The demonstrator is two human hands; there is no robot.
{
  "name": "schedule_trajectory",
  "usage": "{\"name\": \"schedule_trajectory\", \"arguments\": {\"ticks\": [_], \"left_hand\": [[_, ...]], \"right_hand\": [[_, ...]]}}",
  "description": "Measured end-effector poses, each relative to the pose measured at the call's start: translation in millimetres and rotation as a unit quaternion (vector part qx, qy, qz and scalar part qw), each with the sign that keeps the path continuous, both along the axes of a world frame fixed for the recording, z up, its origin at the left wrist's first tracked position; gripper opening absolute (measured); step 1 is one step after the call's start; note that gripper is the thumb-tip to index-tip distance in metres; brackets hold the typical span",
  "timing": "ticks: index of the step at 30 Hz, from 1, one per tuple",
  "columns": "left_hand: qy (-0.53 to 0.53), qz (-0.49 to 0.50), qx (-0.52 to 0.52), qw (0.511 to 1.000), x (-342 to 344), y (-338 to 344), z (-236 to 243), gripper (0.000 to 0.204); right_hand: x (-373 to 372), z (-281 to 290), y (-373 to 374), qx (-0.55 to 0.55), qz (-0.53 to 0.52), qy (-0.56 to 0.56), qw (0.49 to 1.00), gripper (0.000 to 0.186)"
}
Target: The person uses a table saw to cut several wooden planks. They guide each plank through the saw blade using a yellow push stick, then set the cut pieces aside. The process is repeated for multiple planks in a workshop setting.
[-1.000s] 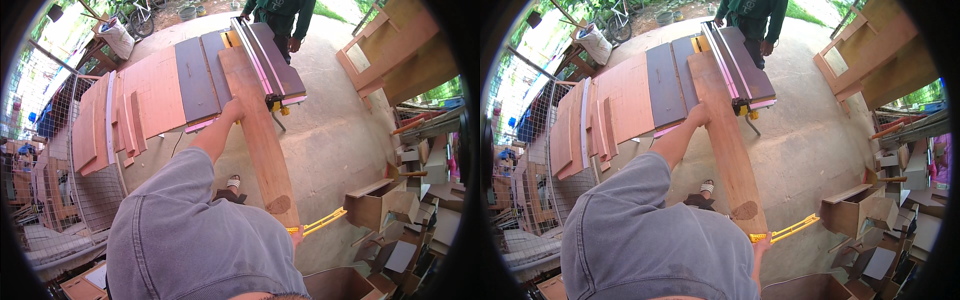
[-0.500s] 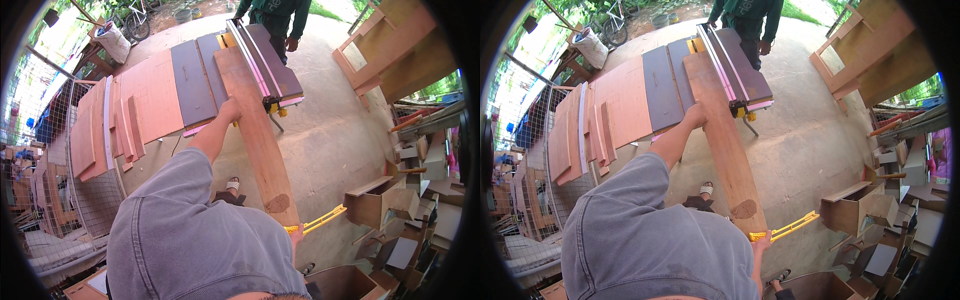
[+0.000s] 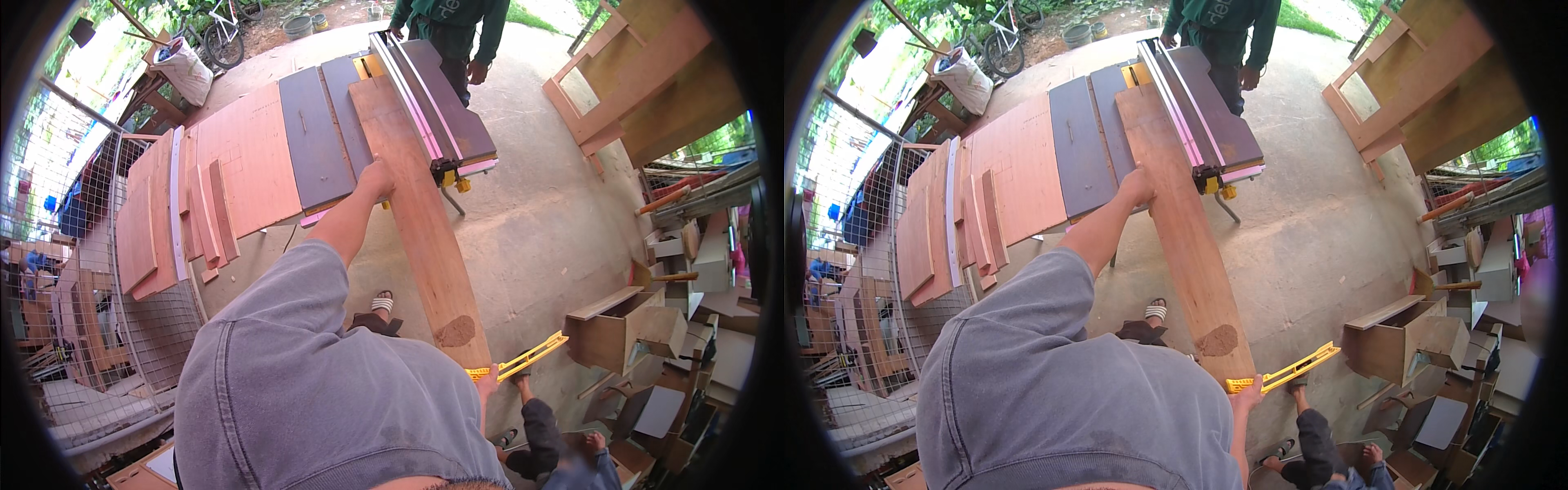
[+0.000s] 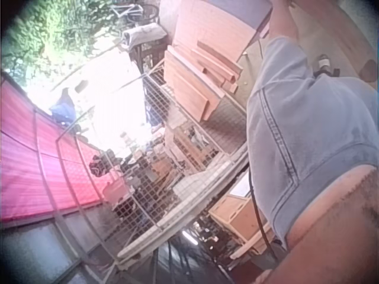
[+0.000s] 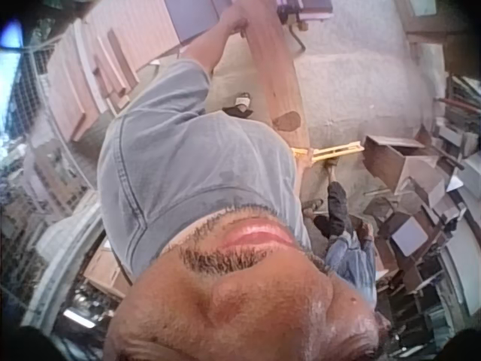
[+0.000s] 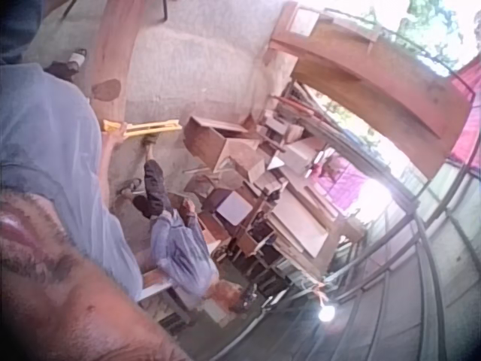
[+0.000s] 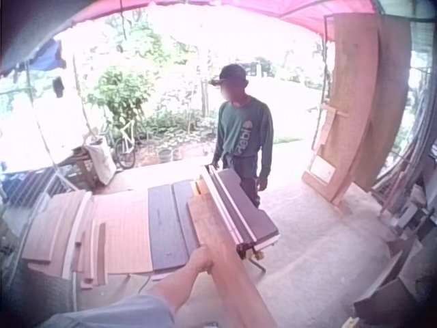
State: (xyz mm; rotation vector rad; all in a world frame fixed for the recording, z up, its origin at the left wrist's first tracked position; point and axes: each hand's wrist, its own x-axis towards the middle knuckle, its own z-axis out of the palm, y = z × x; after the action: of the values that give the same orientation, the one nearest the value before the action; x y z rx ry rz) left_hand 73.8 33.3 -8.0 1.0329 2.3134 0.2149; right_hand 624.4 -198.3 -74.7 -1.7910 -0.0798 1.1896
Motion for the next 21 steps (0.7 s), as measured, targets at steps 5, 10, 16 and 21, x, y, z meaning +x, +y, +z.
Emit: {"name": "schedule_trajectory", "arguments": {"ticks": [5, 10, 16, 21], "left_hand": [[0.009, -0.009, -0.008, 1.000, -1, 3, 1, 0.104], [0.012, -0.003, -0.003, 1.000, -2, 4, 2, 0.102], [-0.005, 0.013, 0.012, 1.000, -6, 4, 2, 0.101], [0.003, 0.016, 0.012, 1.000, -7, 5, 4, 0.099]], "right_hand": [[3, -8, 0, 0.004, 0.013, -0.005, 1.000, 0.041], [-4, -2, 2, -0.006, 0.013, -0.019, 1.000, 0.041], [-10, 4, 7, -0.032, 0.013, -0.025, 0.999, 0.047], [-15, 9, 8, -0.040, 0.017, -0.043, 0.998, 0.050]]}}
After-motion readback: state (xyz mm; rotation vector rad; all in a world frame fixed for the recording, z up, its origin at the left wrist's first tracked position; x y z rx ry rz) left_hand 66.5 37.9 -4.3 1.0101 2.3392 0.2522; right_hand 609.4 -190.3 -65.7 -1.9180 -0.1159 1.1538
